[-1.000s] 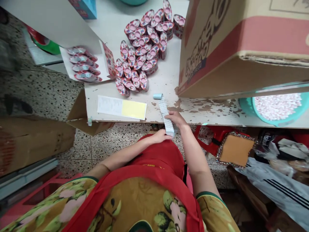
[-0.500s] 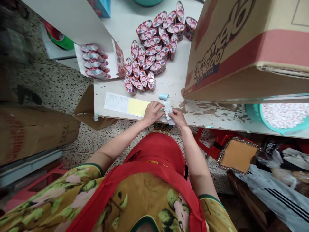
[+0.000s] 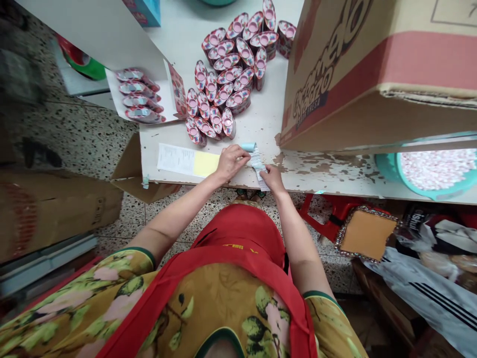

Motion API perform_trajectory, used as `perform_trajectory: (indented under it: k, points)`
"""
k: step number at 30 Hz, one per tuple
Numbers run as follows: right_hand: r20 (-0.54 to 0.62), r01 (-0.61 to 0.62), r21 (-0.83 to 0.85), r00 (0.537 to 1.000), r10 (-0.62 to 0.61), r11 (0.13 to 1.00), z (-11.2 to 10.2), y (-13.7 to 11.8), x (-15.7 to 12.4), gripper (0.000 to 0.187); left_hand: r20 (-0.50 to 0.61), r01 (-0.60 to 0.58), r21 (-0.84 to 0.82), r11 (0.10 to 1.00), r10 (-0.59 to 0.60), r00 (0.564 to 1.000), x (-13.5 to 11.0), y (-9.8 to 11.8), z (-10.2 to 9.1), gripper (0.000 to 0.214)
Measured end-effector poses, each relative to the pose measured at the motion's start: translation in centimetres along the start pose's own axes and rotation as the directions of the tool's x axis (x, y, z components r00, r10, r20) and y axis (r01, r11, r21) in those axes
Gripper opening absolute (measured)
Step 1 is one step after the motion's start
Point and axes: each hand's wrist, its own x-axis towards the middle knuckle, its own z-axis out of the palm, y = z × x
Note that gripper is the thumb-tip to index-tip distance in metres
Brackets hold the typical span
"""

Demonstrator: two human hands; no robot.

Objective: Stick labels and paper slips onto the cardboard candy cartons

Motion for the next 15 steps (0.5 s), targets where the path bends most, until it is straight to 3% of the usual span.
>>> perform_trajectory:
  k: [2,4,6,9,13,15]
  points:
    - [-0.174,0.045,-0.161,0.982,-0.073,0.986,-0.8,-0.9,-1.1,0.039,-0.066,-0.063,0.009,0.998,0.063,0.996,-0.4,0.4,-1.7,0.025]
    - [-0.314,0.072,-0.131,0.943,-0.111,0.989,-1.9,-2.6,-3.3,0.048,-0.111,-0.159,0.021,0.987,0.161,0.981,-1.2,1.1,-3.6,0.026]
    - [-0.277,0.099,0.105,0.959,-0.066,0.990,-3.0,-5.1,-6.3,0.057,-0.138,-0.250,0.015,0.968,0.250,0.958,-2.4,1.9,-5.5,0.025]
    - [-0.073,0.104,0.414,0.994,-0.080,0.904,-4.1,-9.2,-10.4,0.056,-0.158,-0.369,0.007,0.929,0.365,0.917,-3.8,3.2,-7.8,0.025]
    - [-0.071,0.217,0.473,0.976,-0.208,0.854,-4.5,-13.3,-13.3,0.041,-0.124,-0.468,0.017,0.883,0.467,0.876,-4.6,4.5,-10.1,0.026]
    - [-0.105,0.285,0.445,0.958,-0.266,0.849,-4.8,-14.5,-14.0,0.039,-0.158,-0.489,0.035,0.872,0.488,0.859,-4.7,4.9,-11.1,0.026]
